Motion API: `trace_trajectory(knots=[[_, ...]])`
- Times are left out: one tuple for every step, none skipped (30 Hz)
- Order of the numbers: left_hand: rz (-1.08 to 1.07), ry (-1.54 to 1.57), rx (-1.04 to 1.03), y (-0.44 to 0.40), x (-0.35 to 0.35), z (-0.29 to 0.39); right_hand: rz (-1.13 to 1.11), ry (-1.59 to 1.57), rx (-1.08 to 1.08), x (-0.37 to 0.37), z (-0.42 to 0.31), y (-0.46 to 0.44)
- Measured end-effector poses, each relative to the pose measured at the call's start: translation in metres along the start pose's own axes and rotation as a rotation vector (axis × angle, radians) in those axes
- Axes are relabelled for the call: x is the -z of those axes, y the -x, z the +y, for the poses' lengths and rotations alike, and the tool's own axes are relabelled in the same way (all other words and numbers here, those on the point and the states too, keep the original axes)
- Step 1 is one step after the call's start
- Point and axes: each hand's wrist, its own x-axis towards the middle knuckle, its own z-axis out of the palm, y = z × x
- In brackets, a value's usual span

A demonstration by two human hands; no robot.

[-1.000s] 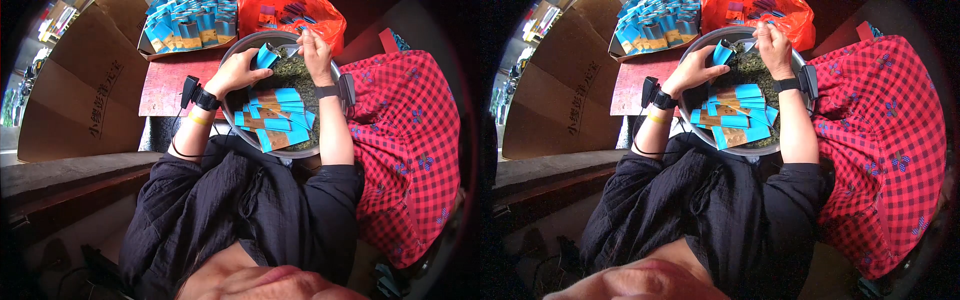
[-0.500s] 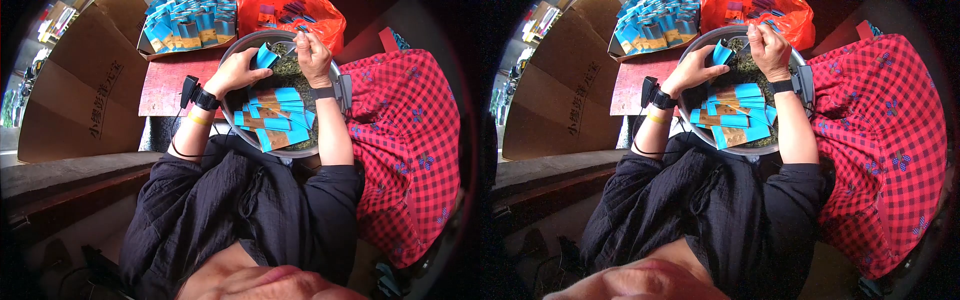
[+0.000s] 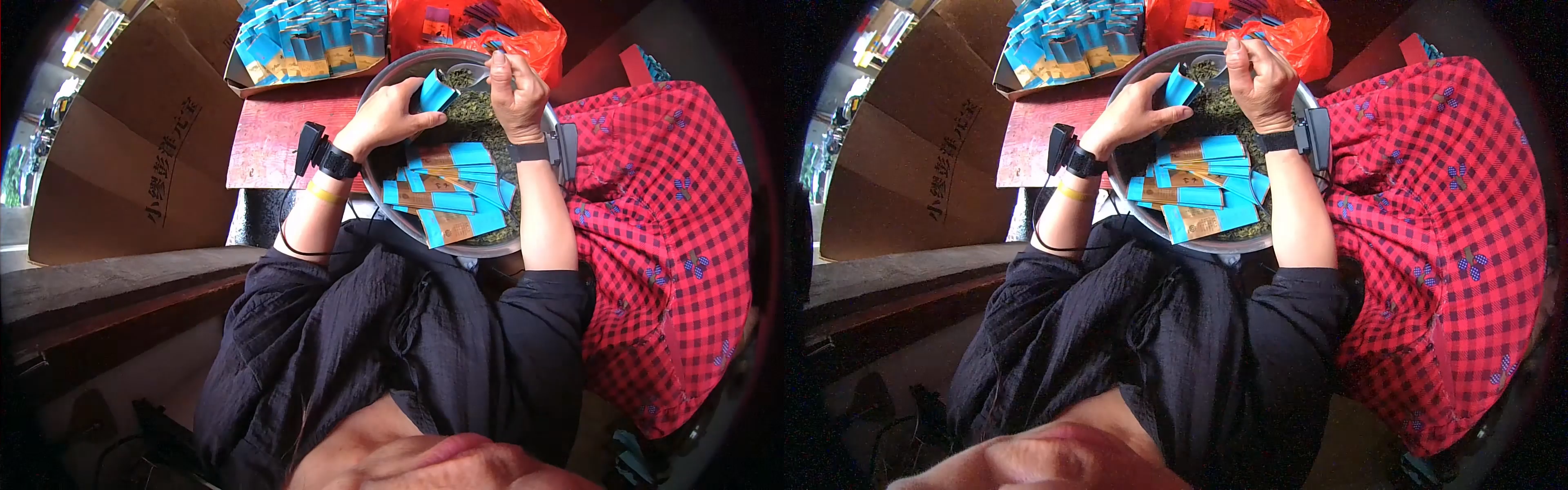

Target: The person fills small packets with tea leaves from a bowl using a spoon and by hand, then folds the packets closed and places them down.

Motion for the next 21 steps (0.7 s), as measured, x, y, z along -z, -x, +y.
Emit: trace_trajectory(knots=[[-0.016,0.025,0.020,0.0000,0.0002,0.0002,-0.011,0.017,-0.012,0.0000,0.0016,0.0006],[-0.031,0.050,0.038,0.0000,0.0005,0.0004,-0.021,0.033,-0.023,0.0000,0.0025,0.0009],[-0.031,0.050,0.038,0.0001,0.0014,0.0022,-0.021,0.033,-0.023,0.0000,0.0027,0.0009],[-0.049,0.054,0.071,0.0005,0.0029,0.0052,-0.017,0.033,-0.015,0.0001,0.0028,0.0009],[-0.066,0.058,0.104,0.0006,0.0036,0.0069,-0.013,0.033,-0.006,0.0001,0.0030,0.0006],[-0.066,0.058,0.104,0.0005,0.0036,0.0068,-0.013,0.033,-0.006,0.0000,0.0030,0.0005],[-0.072,0.069,0.114,0.0002,0.0036,0.0066,-0.005,0.027,-0.002,0.0000,0.0031,0.0005],[-0.079,0.081,0.126,0.0001,0.0036,0.0067,0.002,0.022,-0.001,-0.0001,0.0030,0.0003],[-0.079,0.082,0.127,0.0002,0.0034,0.0069,0.001,0.021,-0.001,0.0002,0.0026,0.0004],[-0.063,0.060,0.105,0.0005,0.0032,0.0071,0.010,0.020,-0.006,0.0006,0.0017,0.0006],[-0.046,0.039,0.082,0.0007,0.0031,0.0072,0.018,0.020,-0.011,0.0007,0.0012,0.0005],[-0.044,0.038,0.080,0.0008,0.0026,0.0065,0.020,0.020,-0.008,0.0004,0.0010,0.0006],[-0.056,0.066,0.088,0.0005,0.0024,0.0058,0.028,0.002,-0.003,-0.0002,0.0008,0.0001],[-0.069,0.093,0.097,0.0006,0.0021,0.0051,0.036,-0.016,0.001,-0.0008,0.0009,-0.0002],[-0.070,0.094,0.098,0.0008,0.0020,0.0049,0.035,-0.016,0.000,-0.0017,0.0021,0.0001],[-0.065,0.086,0.097,0.0010,0.0017,0.0048,0.005,0.006,0.008,-0.0028,0.0041,0.0009],[-0.060,0.079,0.095,0.0010,0.0014,0.0046,-0.024,0.029,0.017,-0.0035,0.0055,0.0021],[-0.060,0.079,0.094,0.0008,0.0007,0.0035,-0.024,0.029,0.017,-0.0047,0.0051,0.0034],[-0.065,0.086,0.089,0.0005,-0.0002,0.0016,-0.072,0.025,0.001,-0.0070,0.0041,0.0050],[-0.070,0.094,0.085,0.0004,-0.0007,0.0004,-0.121,0.022,-0.014,-0.0086,0.0029,0.0056],[-0.070,0.094,0.084,0.0005,-0.0005,0.0012,-0.120,0.023,-0.015,-0.0091,0.0021,0.0055]])
